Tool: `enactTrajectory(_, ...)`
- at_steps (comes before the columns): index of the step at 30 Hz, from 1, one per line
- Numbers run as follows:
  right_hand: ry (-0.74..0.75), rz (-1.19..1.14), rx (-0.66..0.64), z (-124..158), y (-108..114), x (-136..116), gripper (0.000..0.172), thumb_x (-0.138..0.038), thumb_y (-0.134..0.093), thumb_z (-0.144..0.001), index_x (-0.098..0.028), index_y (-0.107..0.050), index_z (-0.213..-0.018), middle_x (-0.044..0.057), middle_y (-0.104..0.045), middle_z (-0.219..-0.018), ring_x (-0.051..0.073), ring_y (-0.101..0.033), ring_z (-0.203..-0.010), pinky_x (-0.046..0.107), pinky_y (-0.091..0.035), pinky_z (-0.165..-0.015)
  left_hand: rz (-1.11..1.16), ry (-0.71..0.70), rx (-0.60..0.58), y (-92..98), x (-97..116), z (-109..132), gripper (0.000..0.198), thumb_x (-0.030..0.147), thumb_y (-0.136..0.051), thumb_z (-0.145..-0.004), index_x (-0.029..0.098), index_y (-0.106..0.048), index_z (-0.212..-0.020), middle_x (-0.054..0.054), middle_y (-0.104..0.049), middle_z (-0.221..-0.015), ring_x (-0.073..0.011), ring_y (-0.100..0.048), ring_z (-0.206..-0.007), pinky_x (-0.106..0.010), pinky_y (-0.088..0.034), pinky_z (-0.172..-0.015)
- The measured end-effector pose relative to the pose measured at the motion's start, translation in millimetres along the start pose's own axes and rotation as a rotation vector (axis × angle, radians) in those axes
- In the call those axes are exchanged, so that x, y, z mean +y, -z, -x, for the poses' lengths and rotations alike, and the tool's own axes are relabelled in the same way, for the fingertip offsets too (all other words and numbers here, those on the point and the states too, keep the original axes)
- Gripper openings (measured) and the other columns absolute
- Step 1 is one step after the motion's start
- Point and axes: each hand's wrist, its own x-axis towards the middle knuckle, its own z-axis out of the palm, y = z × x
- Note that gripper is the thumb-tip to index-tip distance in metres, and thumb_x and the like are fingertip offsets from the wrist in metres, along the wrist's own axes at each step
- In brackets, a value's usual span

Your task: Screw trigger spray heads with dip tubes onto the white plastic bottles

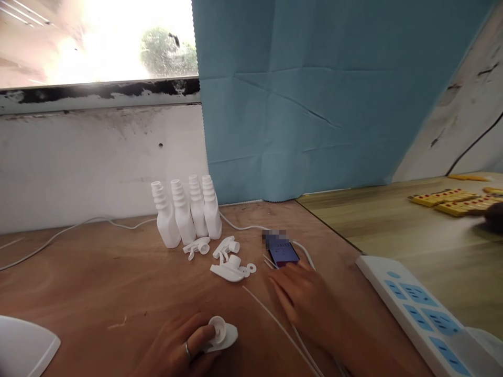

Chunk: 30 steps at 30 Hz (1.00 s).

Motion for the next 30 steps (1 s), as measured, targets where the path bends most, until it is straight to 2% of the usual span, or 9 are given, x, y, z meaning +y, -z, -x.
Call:
enactTrajectory(4,-0.086,0.066,-0.175,1.2,-2.6,13.7,0.028,-0.013,-0.043,-0.092,-0.018,-0.066,-0.076,0.006,-0.069,-0.07,0.023,-0.065,-0.065,0.039,-0.041,-0.071,-0.073,-0.027,-0.005,2.0,0.3,-1.5,0.012,0.022,-0.043,-0.096,0.019,-0.053,-0.101,-0.002,-0.067,-0.079,-0.0129,-0.06,-0.058,-0.021,-0.044,-0.053)
enactTrajectory(8,-0.112,0.02,-0.29,2.9,-7.6,4.3,0.027,-0.011,-0.044,-0.092,-0.018,-0.067,-0.081,0.007,-0.071,-0.077,0.024,-0.066,-0.074,0.041,-0.044,-0.078,-0.159,-0.026,-0.044,5.2,1.3,-4.4,0.017,0.021,-0.038,-0.096,0.023,-0.052,-0.105,0.0,-0.064,-0.076,-0.0128,-0.057,-0.054,-0.021,-0.042,-0.05)
enactTrajectory(11,-0.128,-0.073,-0.312,3.0,-11.6,-4.0,0.024,-0.012,-0.045,-0.091,-0.019,-0.067,-0.084,0.008,-0.07,-0.082,0.024,-0.066,-0.078,0.041,-0.048,-0.077,-0.174,-0.023,-0.05,6.1,3.1,-5.5,0.018,0.019,-0.038,-0.096,0.024,-0.052,-0.107,0.0,-0.063,-0.075,-0.0125,-0.055,-0.052,-0.021,-0.04,-0.048)
enactTrajectory(14,-0.153,-0.195,-0.231,1.7,-13.7,-7.7,0.025,-0.013,-0.044,-0.091,-0.019,-0.068,-0.085,0.008,-0.07,-0.082,0.023,-0.066,-0.076,0.039,-0.051,-0.074,-0.181,-0.019,-0.046,5.5,4.1,-4.9,0.018,0.019,-0.04,-0.095,0.024,-0.053,-0.106,0.001,-0.062,-0.074,-0.0124,-0.054,-0.051,-0.021,-0.039,-0.047)
enactTrajectory(17,-0.228,-0.365,-0.105,-0.5,-9.8,-7.7,0.023,-0.022,-0.046,-0.092,-0.021,-0.069,-0.09,0.008,-0.071,-0.087,0.022,-0.066,-0.078,0.036,-0.053,-0.074,-0.177,-0.003,-0.074,3.7,2.6,-1.8,0.018,0.022,-0.04,-0.095,0.024,-0.054,-0.105,0.0,-0.061,-0.074,-0.0133,-0.056,-0.053,-0.021,-0.042,-0.049)
enactTrajectory(20,-0.461,-0.606,-0.016,-3.4,1.0,-4.6,0.022,-0.038,-0.057,-0.089,-0.022,-0.072,-0.092,0.007,-0.071,-0.089,0.022,-0.066,-0.08,0.033,-0.054,-0.073,-0.106,0.026,-0.102,0.7,0.0,4.4,0.021,0.023,-0.042,-0.095,0.023,-0.052,-0.113,-0.002,-0.064,-0.079,-0.0142,-0.061,-0.058,-0.022,-0.048,-0.054)
enactTrajectory(23,-0.703,-0.985,0.109,-8.2,12.8,1.3,0.029,-0.048,-0.068,-0.08,-0.023,-0.072,-0.092,0.007,-0.069,-0.083,0.022,-0.065,-0.075,0.033,-0.054,-0.067,-0.016,0.106,-0.093,-2.9,-1.1,11.1,0.03,0.028,-0.045,-0.096,0.021,-0.045,-0.125,-0.005,-0.07,-0.092,-0.0162,-0.068,-0.073,-0.023,-0.054,-0.065)
enactTrajectory(27,-0.838,-1.418,0.312,-17.4,17.8,6.3,0.038,-0.046,-0.084,-0.062,-0.026,-0.071,-0.091,0.007,-0.067,-0.089,0.023,-0.063,-0.077,0.036,-0.055,-0.064,0.004,0.251,-0.089,-7.4,-1.5,15.6,0.041,0.039,-0.048,-0.096,0.021,-0.04,-0.132,-0.007,-0.072,-0.106,-0.0179,-0.071,-0.086,-0.025,-0.058,-0.074)
enactTrajectory(30,-0.858,-1.466,0.312,-23.1,13.6,-1.4,0.033,-0.045,-0.082,-0.067,-0.024,-0.07,-0.09,0.005,-0.066,-0.085,0.019,-0.062,-0.073,0.033,-0.053,-0.063,0.009,0.259,-0.112,-10.2,-3.3,15.7,0.041,0.038,-0.048,-0.096,0.023,-0.041,-0.133,-0.006,-0.072,-0.106,-0.0182,-0.071,-0.087,-0.026,-0.059,-0.074)
